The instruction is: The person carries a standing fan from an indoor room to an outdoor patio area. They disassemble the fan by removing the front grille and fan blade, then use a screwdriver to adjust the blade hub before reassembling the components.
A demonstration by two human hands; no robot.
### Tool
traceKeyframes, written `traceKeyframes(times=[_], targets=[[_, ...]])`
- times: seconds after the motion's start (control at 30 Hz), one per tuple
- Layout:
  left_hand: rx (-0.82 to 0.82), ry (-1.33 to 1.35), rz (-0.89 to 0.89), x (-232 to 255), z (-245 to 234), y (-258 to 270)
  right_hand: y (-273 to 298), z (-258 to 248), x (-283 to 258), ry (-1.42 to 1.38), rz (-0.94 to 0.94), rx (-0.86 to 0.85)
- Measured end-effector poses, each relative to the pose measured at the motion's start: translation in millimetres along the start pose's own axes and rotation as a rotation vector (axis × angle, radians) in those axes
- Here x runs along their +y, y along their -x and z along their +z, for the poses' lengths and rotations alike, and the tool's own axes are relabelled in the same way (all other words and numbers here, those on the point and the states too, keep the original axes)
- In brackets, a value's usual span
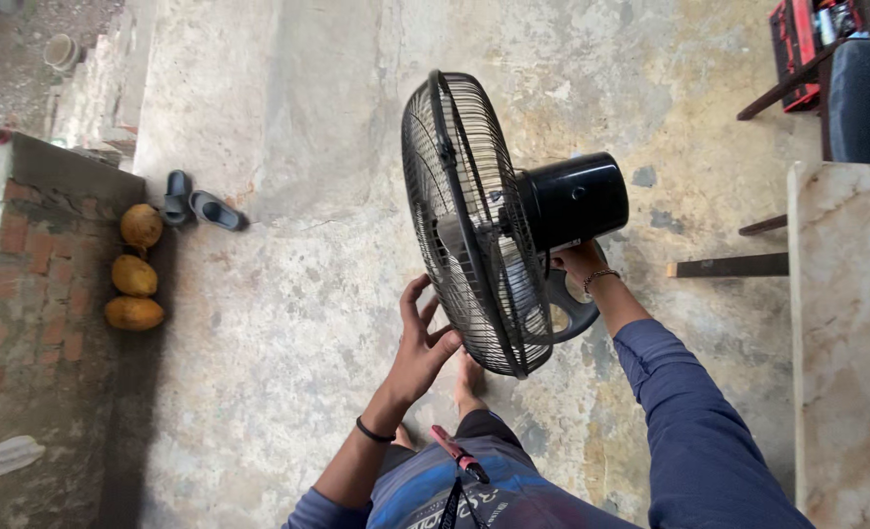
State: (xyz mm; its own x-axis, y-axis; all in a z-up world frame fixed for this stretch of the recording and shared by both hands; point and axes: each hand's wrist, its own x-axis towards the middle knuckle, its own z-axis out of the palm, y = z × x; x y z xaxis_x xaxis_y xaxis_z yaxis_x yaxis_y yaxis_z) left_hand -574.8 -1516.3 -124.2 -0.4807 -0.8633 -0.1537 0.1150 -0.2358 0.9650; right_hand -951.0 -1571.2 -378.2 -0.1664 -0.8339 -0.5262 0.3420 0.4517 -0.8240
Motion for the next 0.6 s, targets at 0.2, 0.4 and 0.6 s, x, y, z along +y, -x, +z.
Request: traceKeyframes(times=[0.2,0.4,0.6], targets=[[-0.041,-0.056,-0.133,-14,14,-15,-1,-20,18,0.114,0.058,0.061],[-0.112,-0.083,-0.181,-12,21,-18,9,-42,34,0.131,0.166,0.098],[-0.121,-0.194,-0.222,-11,61,-13,36,-83,45,0.304,0.157,0.045]])
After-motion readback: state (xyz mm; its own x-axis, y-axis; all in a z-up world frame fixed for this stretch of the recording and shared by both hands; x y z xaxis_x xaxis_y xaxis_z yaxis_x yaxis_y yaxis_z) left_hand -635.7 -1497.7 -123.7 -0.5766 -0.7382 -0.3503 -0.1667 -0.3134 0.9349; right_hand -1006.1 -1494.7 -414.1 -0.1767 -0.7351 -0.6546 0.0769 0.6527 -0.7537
